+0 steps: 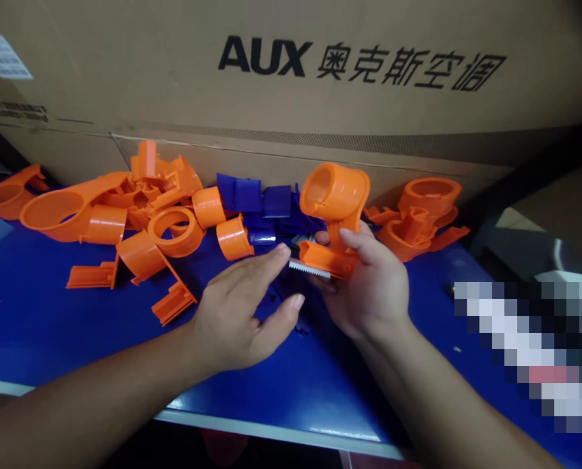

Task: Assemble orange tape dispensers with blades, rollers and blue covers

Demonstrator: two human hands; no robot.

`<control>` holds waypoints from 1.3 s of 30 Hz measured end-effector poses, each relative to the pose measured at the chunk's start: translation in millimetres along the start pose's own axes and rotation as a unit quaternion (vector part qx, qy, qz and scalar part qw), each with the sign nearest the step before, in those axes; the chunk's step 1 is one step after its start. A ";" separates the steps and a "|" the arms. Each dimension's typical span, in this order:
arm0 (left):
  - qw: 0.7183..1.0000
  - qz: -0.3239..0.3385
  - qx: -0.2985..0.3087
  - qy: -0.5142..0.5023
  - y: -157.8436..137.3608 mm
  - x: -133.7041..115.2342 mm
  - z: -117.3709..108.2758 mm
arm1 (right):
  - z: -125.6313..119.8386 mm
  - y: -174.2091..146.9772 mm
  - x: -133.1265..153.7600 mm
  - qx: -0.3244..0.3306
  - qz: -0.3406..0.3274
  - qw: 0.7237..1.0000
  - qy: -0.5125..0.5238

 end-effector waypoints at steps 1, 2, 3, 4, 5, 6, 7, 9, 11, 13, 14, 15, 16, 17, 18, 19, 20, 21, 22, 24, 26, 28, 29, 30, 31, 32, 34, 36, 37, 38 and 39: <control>1.000 0.003 0.011 -0.019 -1.5 -1.8 2.9 | -1.8 0.7 0.0 -0.006 0.002 1.000 0.008; 0.999 0.000 0.025 -0.042 -3.1 -2.0 6.6 | -3.5 1.3 -0.6 -0.012 0.005 1.000 0.014; 0.997 -0.010 0.040 -0.067 -4.8 -0.7 10.8 | -4.9 1.7 -1.2 -0.018 0.010 1.000 0.020; 0.994 -0.025 0.055 -0.092 -6.6 1.8 15.1 | -5.9 2.0 -1.8 -0.021 0.014 0.999 0.024; 0.990 -0.040 0.068 -0.115 -8.6 4.6 19.2 | -6.3 2.1 -2.0 -0.022 0.015 0.999 0.028; 0.987 -0.053 0.078 -0.133 -10.6 7.4 22.7 | -5.9 2.1 -2.2 -0.020 0.016 0.999 0.032; 0.983 -0.064 0.090 -0.144 -12.5 9.9 26.5 | -5.0 1.9 -2.5 -0.016 0.016 0.999 0.034; 0.980 -0.071 0.118 -0.145 -15.5 12.3 33.5 | -2.9 0.9 -4.3 -0.009 0.020 0.999 0.036; 0.979 -0.060 0.142 -0.133 -16.5 11.3 37.7 | -0.2 -0.7 -8.5 -0.001 0.033 0.999 0.041; 0.981 -0.036 0.148 -0.116 -14.7 8.1 36.9 | 3.4 -2.4 -13.1 0.011 0.051 0.997 0.048; 0.983 -0.023 0.145 -0.109 -13.2 6.2 35.1 | 5.3 -3.1 -14.6 0.018 0.057 0.997 0.052; 0.985 -0.010 0.140 -0.100 -11.7 4.3 33.1 | 6.5 -3.5 -14.7 0.023 0.058 0.997 0.052; 0.987 0.001 0.135 -0.089 -10.5 2.7 31.3 | 6.9 -3.6 -13.3 0.023 0.052 0.997 0.050; 0.988 0.008 0.131 -0.079 -9.6 1.6 29.9 | 6.3 -3.5 -11.1 0.020 0.041 0.998 0.046; 0.989 0.012 0.127 -0.069 -9.2 0.8 29.0 | 5.3 -3.3 -8.6 0.015 0.029 0.999 0.039; 0.990 0.015 0.126 -0.060 -9.3 0.2 28.7 | 4.5 -3.1 -6.5 0.011 0.018 0.999 0.031; 0.991 0.017 0.126 -0.052 -9.5 -0.2 28.8 | 3.9 -3.0 -4.8 0.009 0.008 1.000 0.021; 0.991 0.019 0.128 -0.045 -9.8 -0.7 29.3 | 3.7 -3.0 -3.5 0.009 0.000 1.000 0.012; 0.990 0.023 0.131 -0.038 -9.7 -1.3 29.6 | 4.0 -3.0 -2.8 0.012 -0.006 1.000 0.003; 0.990 0.033 0.133 -0.023 -7.2 -1.1 28.2 | 4.8 -2.6 -0.6 0.020 -0.021 1.000 -0.012; 0.993 0.034 0.112 -0.012 0.1 3.0 20.6 | 5.3 -0.5 1.7 0.031 -0.024 0.999 -0.022; 0.997 0.016 0.070 -0.009 9.9 12.2 8.3 | 3.0 4.3 9.2 0.033 -0.035 0.999 -0.025; 0.999 0.005 0.050 -0.010 14.0 16.9 2.7 | 0.3 7.8 15.8 0.029 -0.045 0.998 -0.024; 0.999 -0.001 0.036 -0.011 16.8 20.4 -1.0 | -3.7 11.7 25.4 0.021 -0.065 0.998 -0.017; 0.999 -0.001 0.034 -0.011 18.2 22.0 -1.7 | -8.1 15.9 35.5 0.014 -0.083 0.996 -0.009; 0.999 0.007 0.039 -0.009 18.1 21.3 -0.1 | -13.0 19.9 45.8 0.007 -0.099 0.995 0.001; 0.997 0.033 0.064 -0.004 14.1 16.1 8.1 | -24.1 26.5 66.8 -0.011 -0.134 0.991 0.023; 0.995 0.049 0.093 -0.002 9.2 11.4 19.0 | -32.0 31.1 82.3 -0.016 -0.153 0.987 0.040; 0.993 0.048 0.105 0.001 8.2 10.6 24.6 | -34.8 32.6 87.9 -0.016 -0.158 0.986 0.047; 0.992 0.044 0.117 0.005 8.9 10.4 30.4 | -37.4 33.6 92.4 -0.017 -0.165 0.985 0.053; 0.990 0.039 0.132 0.013 11.3 10.7 37.3 | -39.7 34.4 95.7 -0.020 -0.172 0.983 0.058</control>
Point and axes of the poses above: each hand's wrist, its own y-axis towards the middle knuckle, its own z-axis out of the palm, x = y × z, the point moved 10 cm from there along y, towards the middle knuckle, and after that the axes turned 11 degrees about y, right-handed, at the moved point
